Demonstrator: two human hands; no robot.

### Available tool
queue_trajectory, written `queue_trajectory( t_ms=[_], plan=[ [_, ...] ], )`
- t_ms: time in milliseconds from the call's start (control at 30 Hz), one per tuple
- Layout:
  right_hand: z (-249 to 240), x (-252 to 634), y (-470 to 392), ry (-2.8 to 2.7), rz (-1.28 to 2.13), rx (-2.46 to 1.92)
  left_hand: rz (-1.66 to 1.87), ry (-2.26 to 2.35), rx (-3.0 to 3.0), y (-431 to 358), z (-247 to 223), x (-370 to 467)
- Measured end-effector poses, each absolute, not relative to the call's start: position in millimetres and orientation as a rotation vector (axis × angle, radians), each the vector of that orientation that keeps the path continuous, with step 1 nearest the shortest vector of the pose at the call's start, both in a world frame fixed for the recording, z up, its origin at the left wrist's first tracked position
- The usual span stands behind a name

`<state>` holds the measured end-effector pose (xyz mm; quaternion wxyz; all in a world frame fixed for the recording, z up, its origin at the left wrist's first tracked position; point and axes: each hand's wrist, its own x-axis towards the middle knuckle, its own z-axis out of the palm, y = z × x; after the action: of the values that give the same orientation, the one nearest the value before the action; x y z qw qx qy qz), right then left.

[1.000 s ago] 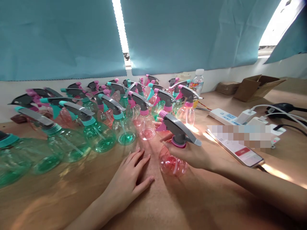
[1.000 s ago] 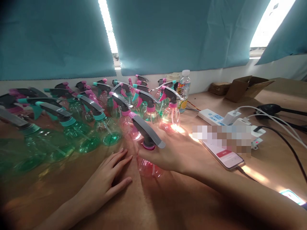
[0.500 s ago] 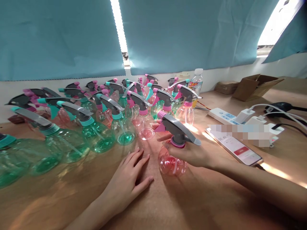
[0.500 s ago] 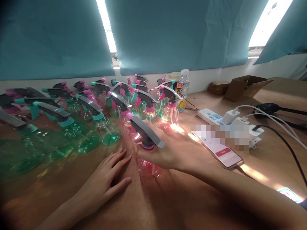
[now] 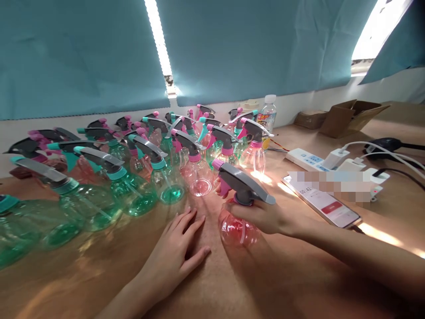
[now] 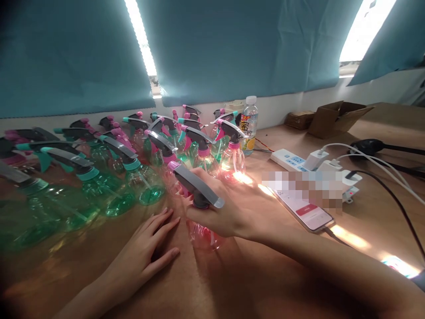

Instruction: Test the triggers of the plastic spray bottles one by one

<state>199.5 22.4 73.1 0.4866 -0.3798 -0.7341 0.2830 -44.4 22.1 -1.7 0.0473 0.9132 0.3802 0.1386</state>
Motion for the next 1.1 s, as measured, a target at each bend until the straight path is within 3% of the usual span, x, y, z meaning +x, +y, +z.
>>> queue_trajectory(
  t_ms=[267, 500, 833, 1100],
  plan=[
    [59, 207, 28, -1.808, 0.657, -1.025, 0.425, 1.150, 2.790, 22, -2, -44],
    [52, 206, 30, -1.758, 0.890, -0.882, 0.415, 1.154, 2.770, 21, -1, -44],
    [52, 208, 31, -1.855, 0.657, -1.076, 0.419, 1.163, 2.776, 20, -1, -45],
    [49, 208, 29, -1.828, 0.691, -1.135, 0.422, 1.161, 2.788, 21, -2, -45]
  ],
)
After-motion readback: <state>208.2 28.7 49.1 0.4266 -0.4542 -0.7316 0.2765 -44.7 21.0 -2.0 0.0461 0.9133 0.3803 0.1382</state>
